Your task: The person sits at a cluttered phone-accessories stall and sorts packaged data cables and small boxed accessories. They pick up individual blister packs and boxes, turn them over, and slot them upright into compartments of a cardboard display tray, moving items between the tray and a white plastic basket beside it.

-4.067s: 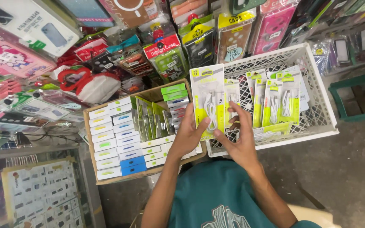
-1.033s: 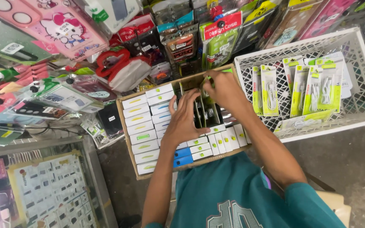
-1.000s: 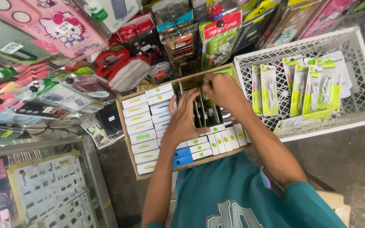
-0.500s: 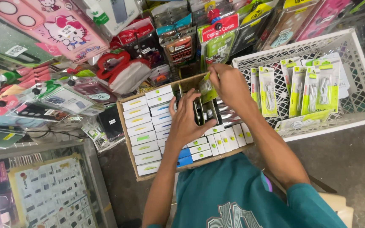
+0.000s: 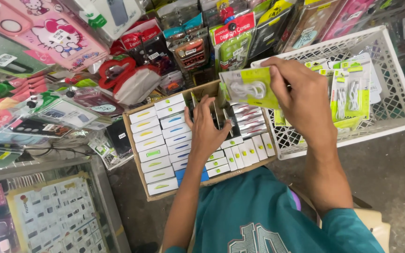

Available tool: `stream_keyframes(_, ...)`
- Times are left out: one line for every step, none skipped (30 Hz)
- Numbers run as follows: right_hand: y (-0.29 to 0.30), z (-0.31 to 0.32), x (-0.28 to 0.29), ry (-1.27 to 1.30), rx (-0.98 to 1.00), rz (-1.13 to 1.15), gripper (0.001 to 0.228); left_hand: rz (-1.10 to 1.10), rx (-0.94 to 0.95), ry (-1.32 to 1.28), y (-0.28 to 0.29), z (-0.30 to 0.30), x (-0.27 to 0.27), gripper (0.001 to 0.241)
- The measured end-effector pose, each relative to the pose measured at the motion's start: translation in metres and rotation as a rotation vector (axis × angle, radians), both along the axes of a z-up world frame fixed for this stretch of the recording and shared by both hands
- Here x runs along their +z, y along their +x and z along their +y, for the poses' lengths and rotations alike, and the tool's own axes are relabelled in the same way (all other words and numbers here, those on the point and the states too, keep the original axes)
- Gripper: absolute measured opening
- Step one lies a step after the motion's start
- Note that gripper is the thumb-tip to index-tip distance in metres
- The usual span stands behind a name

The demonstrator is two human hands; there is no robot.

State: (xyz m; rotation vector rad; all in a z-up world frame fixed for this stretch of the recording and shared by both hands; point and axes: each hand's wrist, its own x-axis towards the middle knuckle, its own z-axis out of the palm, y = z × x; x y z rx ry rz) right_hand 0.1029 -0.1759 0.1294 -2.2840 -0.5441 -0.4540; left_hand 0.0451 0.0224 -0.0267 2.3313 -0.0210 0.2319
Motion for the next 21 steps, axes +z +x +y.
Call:
stream_keyframes(0.0,-0.003,-0.005,-0.001,-0.005,-0.001,0.016,-0.001,-0.005,-0.001,0.0,0.0,0.0,0.075)
stream_keyframes(0.0,-0.005,-0.009,-0.01,0.052,0.022,0.015,0.01,-0.005,-0.004,0.001,0.0,0.001,0.076)
stream_keyframes(-0.001,-0.008,-0.014,-0.02,0.11,0.045,0.014,0.022,-0.004,-0.007,0.001,0.0,0.001,0.077)
stream_keyframes(-0.001,-0.005,-0.019,-0.02,0.106,0.045,0.014,0.022,-0.008,-0.008,0.001,-0.001,0.001,0.077)
stream_keyframes(-0.002,-0.001,-0.024,-0.012,0.133,0.062,0.016,0.035,-0.009,-0.011,0.002,0.0,0.002,0.078)
stream_keyframes(-0.002,0.003,-0.029,-0.003,0.16,0.08,0.018,0.049,-0.01,-0.014,0.002,0.0,0.003,0.078)
stream_keyframes(-0.001,0.007,-0.036,-0.001,0.165,0.077,0.018,0.047,-0.006,-0.012,0.002,0.0,0.003,0.078)
stream_keyframes(0.001,0.012,-0.043,0.015,0.194,0.101,0.018,0.051,-0.003,-0.006,0.001,-0.001,0.004,0.079)
stream_keyframes(0.002,0.015,-0.051,0.03,0.222,0.126,0.019,0.056,-0.003,-0.001,0.001,-0.001,0.005,0.079)
stream_keyframes(0.003,0.02,-0.057,0.031,0.225,0.125,0.019,0.056,0.0,0.0,-0.001,0.0,0.003,0.079)
stream_keyframes(0.007,0.024,-0.062,0.005,0.212,0.151,0.018,0.056,0.0,0.004,0.0,0.0,0.001,0.08)
stream_keyframes(0.011,0.029,-0.067,-0.02,0.199,0.176,0.017,0.056,0.0,0.008,0.001,0.0,-0.001,0.08)
stream_keyframes(0.013,0.031,-0.072,-0.022,0.201,0.173,0.017,0.052,0.002,0.007,0.002,-0.001,0.0,0.08)
stream_keyframes(0.015,0.033,-0.076,-0.007,0.19,0.195,0.018,0.056,0.006,-0.002,0.002,-0.002,0.002,0.081)
stream_keyframes(0.016,0.036,-0.082,0.01,0.183,0.219,0.019,0.062,0.014,-0.009,0.001,-0.002,0.003,0.082)
stream_keyframes(0.017,0.038,-0.094,0.01,0.188,0.219,0.019,0.061,0.019,-0.008,-0.002,-0.001,0.0,0.082)
stream_keyframes(0.021,0.04,-0.105,-0.046,0.203,0.251,0.024,0.048,0.014,0.0,-0.001,-0.001,-0.002,0.082)
stream_keyframes(0.025,0.043,-0.116,-0.102,0.218,0.283,0.029,0.035,0.01,0.008,-0.001,0.0,-0.004,0.082)
stream_keyframes(0.026,0.044,-0.121,-0.103,0.219,0.28,0.029,0.033,0.011,0.009,-0.001,0.0,-0.003,0.082)
stream_keyframes(0.028,0.046,-0.126,-0.125,0.191,0.333,0.027,0.033,0.01,0.0,0.0,0.0,-0.002,0.082)
stream_keyframes(0.03,0.048,-0.131,-0.148,0.166,0.386,0.025,0.035,0.012,-0.008,-0.001,0.0,-0.002,0.082)
